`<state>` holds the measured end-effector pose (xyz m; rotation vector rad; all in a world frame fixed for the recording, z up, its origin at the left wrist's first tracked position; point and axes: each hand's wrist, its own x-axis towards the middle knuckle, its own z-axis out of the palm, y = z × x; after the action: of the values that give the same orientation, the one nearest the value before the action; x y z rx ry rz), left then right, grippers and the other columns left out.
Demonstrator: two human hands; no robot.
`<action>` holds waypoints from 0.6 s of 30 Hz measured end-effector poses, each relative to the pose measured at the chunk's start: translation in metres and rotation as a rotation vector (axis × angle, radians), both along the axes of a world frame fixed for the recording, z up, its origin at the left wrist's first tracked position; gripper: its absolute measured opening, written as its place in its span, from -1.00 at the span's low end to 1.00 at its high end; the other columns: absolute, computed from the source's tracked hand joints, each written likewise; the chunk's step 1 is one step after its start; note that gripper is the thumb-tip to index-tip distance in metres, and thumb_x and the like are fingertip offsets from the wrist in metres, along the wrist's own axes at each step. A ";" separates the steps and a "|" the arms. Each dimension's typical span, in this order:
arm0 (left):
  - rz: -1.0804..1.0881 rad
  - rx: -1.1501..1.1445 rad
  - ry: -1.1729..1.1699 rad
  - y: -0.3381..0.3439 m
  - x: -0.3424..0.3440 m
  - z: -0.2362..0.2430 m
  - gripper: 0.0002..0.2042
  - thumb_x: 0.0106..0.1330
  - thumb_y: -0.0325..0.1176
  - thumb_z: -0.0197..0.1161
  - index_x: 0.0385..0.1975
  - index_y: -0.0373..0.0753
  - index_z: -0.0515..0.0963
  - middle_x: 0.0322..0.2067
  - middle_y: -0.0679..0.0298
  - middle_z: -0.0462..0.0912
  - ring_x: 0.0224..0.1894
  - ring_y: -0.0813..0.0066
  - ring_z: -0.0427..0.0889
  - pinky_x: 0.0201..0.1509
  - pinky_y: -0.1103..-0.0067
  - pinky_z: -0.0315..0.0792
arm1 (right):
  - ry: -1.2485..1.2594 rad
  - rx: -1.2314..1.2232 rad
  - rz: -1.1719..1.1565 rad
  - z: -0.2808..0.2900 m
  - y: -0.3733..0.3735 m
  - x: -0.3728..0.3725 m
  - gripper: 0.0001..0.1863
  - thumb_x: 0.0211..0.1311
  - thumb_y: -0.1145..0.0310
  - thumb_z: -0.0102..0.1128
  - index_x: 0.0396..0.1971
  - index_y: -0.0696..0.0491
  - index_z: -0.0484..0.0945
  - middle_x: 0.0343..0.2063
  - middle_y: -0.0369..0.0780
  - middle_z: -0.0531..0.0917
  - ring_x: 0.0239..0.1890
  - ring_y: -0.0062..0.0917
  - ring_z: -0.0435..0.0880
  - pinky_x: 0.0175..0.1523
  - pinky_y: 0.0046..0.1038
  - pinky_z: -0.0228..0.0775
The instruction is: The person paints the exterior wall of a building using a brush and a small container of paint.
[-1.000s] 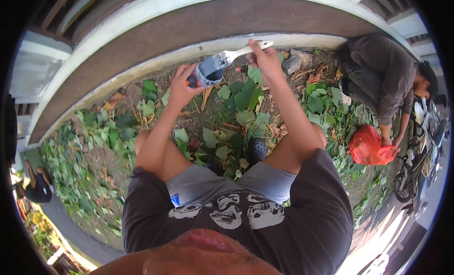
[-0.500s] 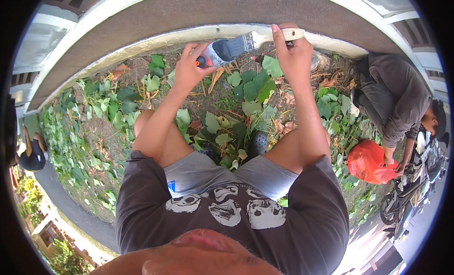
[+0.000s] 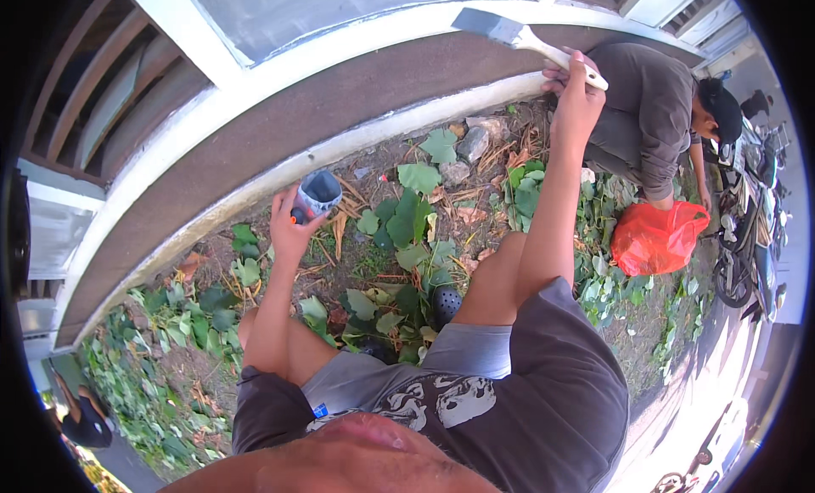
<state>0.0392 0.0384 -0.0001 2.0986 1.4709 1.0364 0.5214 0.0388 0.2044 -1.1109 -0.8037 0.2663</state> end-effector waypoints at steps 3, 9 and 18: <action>-0.045 -0.022 0.017 0.001 0.007 -0.004 -0.23 -0.08 -0.24 0.72 0.23 -0.18 0.58 -0.03 0.16 0.56 -0.02 0.14 0.66 0.04 0.32 0.59 | -0.148 0.061 -0.207 0.014 -0.006 0.018 -0.65 0.58 0.27 0.17 0.03 0.31 0.63 -0.20 -0.05 0.77 -0.22 -0.50 0.80 -0.32 -0.54 0.69; -0.104 -0.049 0.050 -0.002 0.012 -0.014 -0.22 -0.08 -0.23 0.72 0.24 -0.19 0.56 -0.06 0.16 0.56 -0.05 0.15 0.66 0.05 0.32 0.58 | -0.398 0.195 -0.418 -0.011 0.049 0.028 -0.72 0.52 0.33 0.27 0.04 0.21 0.67 -0.28 -0.17 0.79 -0.28 -0.61 0.76 -0.24 -0.54 0.68; -0.089 -0.105 0.053 -0.007 0.010 -0.009 -0.22 -0.08 -0.26 0.71 0.24 -0.23 0.55 -0.01 0.12 0.56 0.01 0.11 0.66 0.10 0.31 0.56 | -0.553 0.143 -0.526 -0.045 0.083 0.029 -0.72 0.51 0.31 0.28 0.04 0.18 0.68 -0.32 -0.20 0.76 -0.41 -0.63 0.72 -0.32 -0.57 0.54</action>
<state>0.0494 0.0312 -0.0093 2.1111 1.4106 0.8583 0.5509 0.1214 0.1597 -1.2322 -0.9586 -0.5543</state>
